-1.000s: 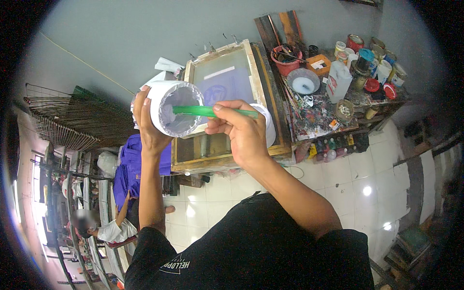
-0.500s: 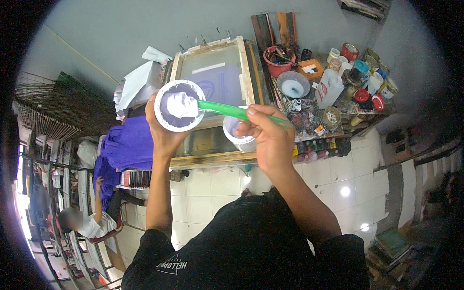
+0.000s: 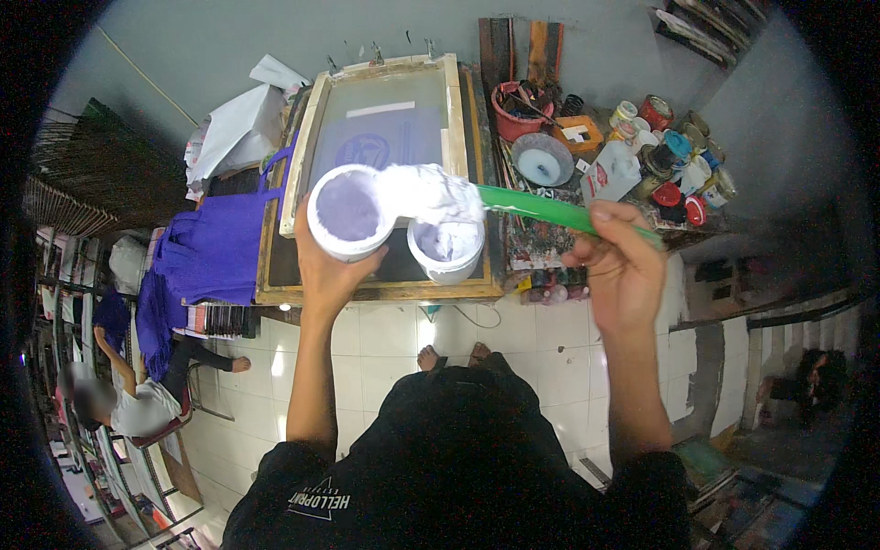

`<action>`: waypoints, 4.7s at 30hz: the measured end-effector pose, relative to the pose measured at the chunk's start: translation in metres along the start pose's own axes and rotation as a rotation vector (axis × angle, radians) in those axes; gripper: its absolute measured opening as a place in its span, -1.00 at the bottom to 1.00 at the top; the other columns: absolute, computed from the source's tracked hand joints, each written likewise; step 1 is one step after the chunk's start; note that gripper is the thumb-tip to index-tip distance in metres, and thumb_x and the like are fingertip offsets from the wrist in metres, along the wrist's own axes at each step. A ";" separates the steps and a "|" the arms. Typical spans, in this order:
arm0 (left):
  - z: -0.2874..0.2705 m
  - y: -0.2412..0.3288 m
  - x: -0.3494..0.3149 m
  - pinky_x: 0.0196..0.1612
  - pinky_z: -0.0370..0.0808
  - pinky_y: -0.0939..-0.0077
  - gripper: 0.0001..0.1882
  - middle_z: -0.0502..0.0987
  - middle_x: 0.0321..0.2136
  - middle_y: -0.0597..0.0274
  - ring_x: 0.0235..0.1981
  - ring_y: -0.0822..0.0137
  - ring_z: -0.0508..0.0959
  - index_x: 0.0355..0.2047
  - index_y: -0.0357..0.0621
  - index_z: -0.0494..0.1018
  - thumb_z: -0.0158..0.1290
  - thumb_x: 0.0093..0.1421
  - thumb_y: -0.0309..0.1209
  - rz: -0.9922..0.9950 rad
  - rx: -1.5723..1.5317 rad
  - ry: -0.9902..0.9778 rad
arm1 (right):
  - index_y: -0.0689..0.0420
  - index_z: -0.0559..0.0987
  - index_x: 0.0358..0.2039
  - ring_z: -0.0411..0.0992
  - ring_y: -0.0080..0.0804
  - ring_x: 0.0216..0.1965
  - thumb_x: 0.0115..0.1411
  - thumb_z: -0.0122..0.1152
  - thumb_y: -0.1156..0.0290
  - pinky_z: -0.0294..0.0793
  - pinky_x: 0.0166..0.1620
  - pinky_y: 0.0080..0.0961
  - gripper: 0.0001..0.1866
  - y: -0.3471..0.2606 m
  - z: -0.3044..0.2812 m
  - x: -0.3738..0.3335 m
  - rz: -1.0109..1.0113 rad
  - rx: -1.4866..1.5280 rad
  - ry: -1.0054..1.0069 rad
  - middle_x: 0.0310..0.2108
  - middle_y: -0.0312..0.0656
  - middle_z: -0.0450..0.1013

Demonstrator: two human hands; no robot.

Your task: The person stirs white and purple paint in two plastic containers using a green stick, pouring a small amount of liquid from a bottle into the mixture.

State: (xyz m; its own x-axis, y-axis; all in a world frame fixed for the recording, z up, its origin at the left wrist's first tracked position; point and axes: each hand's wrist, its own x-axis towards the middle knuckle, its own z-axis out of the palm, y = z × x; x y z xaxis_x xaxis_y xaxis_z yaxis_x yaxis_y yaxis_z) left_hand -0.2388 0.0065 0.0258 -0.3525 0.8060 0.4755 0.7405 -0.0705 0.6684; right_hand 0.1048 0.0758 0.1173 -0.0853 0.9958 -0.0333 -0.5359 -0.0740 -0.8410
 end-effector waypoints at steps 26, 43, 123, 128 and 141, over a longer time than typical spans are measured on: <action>0.021 -0.054 -0.098 0.36 0.32 0.11 0.36 0.25 0.28 -0.21 0.30 0.02 0.36 0.47 -0.27 -0.27 0.53 -0.10 -0.40 -0.419 -0.401 0.007 | 0.22 0.63 -0.33 0.57 -0.10 -0.30 0.10 0.41 0.59 0.54 -0.23 -0.30 -0.87 0.015 0.065 0.059 -0.526 -1.190 -1.047 -0.34 -0.10 0.55; 0.005 -0.058 -0.081 0.37 0.35 0.11 0.39 0.25 0.33 -0.12 0.34 0.04 0.37 0.51 -0.21 -0.23 0.54 -0.15 -0.47 -0.413 -0.638 -0.108 | 0.24 0.67 -0.35 0.62 -0.18 -0.36 0.03 0.40 0.62 0.55 -0.29 -0.37 -0.86 -0.044 0.091 0.057 -0.505 -1.057 -0.985 -0.38 -0.08 0.60; -0.126 0.062 0.096 0.32 0.38 0.00 0.26 0.36 0.25 -0.26 0.28 -0.19 0.42 0.39 -0.17 0.13 0.63 -0.32 -0.43 0.899 0.175 0.089 | 0.26 0.68 -0.30 0.62 -0.13 -0.33 0.09 0.39 0.52 0.61 -0.22 -0.30 -0.84 -0.034 0.179 0.041 -1.157 -0.847 -1.136 -0.33 -0.03 0.60; -0.118 0.045 0.093 0.32 0.39 -0.04 0.31 0.31 0.29 -0.29 0.31 -0.19 0.38 0.43 -0.13 0.01 0.63 -0.25 -0.39 0.921 0.177 0.294 | 0.24 0.74 -0.22 0.65 -0.31 -0.35 0.14 0.39 0.58 0.62 -0.28 -0.42 -0.82 -0.021 0.175 0.030 -0.960 -0.653 -0.958 -0.29 -0.06 0.66; -0.123 0.044 0.097 0.37 0.37 -0.12 0.36 0.21 0.35 -0.23 0.38 -0.14 0.31 0.46 0.02 -0.09 0.63 -0.18 -0.13 0.957 0.154 0.356 | 0.20 0.70 -0.23 0.63 -0.10 -0.34 -0.03 0.39 0.60 0.63 -0.22 -0.34 -0.72 -0.031 0.200 0.029 -1.193 -0.592 -1.213 -0.25 -0.10 0.61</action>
State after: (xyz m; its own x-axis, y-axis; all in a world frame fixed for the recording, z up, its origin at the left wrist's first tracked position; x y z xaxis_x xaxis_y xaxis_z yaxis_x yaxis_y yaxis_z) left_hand -0.3107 0.0087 0.1718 0.2926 0.2292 0.9284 0.8563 -0.4950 -0.1476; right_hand -0.0491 0.0963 0.2503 -0.5670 -0.1181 0.8152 -0.4461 0.8760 -0.1834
